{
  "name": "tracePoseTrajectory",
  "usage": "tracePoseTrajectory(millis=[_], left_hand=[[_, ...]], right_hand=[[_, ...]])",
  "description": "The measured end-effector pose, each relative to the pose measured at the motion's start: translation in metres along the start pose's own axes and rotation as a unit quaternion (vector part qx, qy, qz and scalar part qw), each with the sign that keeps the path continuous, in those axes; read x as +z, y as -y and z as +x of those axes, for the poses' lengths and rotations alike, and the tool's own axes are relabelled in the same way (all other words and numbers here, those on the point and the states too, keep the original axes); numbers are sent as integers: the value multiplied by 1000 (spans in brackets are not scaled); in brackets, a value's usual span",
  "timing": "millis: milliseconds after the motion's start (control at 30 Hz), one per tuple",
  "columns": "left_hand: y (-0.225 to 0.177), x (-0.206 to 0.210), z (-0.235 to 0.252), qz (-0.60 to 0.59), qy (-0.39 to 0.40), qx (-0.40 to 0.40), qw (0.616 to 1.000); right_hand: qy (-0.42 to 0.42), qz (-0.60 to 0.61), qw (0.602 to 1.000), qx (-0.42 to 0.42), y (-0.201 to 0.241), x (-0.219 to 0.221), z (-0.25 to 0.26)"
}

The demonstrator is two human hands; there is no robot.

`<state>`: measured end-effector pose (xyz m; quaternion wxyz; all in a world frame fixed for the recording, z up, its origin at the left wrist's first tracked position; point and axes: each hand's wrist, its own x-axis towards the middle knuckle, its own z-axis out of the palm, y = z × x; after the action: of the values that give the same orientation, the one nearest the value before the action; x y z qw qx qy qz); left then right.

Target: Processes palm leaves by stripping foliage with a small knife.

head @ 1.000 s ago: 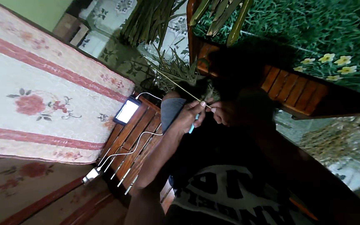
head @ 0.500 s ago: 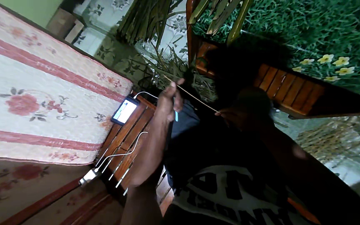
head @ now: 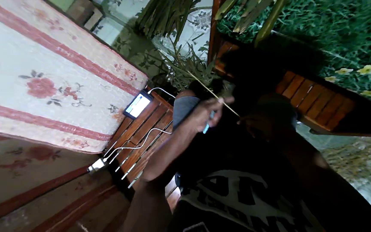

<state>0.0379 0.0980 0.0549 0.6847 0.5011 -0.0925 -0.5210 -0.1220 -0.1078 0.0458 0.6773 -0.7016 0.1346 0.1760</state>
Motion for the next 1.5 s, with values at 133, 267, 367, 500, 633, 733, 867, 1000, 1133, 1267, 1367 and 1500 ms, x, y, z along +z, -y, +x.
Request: tracePoseTrajectory(millis=[133, 267, 367, 500, 633, 733, 867, 1000, 1133, 1267, 1367, 1500], left_hand=[[-22, -35, 5, -71, -123, 61, 988], [15, -22, 22, -54, -94, 40, 993], [49, 14, 24, 35, -13, -29, 999], [34, 23, 19, 37, 21, -25, 999], [18, -3, 24, -40, -13, 13, 999], [21, 4, 16, -10, 25, -10, 1000], [-24, -34, 21, -61, -89, 83, 991], [-40, -56, 25, -56, -145, 115, 981], [11, -28, 23, -22, -124, 58, 990], [49, 21, 19, 38, 8, -21, 999], [31, 18, 16, -3, -2, -7, 1000], [25, 2, 19, -50, -9, 21, 998]], right_hand=[[-3, 17, 1000, 12, -42, -21, -11], [-68, -2, 997, 35, -33, -18, -20], [-88, 24, 995, 24, -29, -9, -16], [-39, 80, 996, -3, -35, -7, -15], [-13, 91, 996, 7, -26, -3, -19], [-18, 72, 997, 19, -19, -3, -20], [-8, 70, 998, 3, -45, -15, -32], [-39, 41, 997, 47, -39, -20, -43], [-76, 62, 995, 30, -24, -5, -31], [-72, 7, 997, 1, -13, 8, -11], [-58, -23, 998, -31, -13, 9, -9], [-49, -35, 997, -51, -7, 6, -10]])
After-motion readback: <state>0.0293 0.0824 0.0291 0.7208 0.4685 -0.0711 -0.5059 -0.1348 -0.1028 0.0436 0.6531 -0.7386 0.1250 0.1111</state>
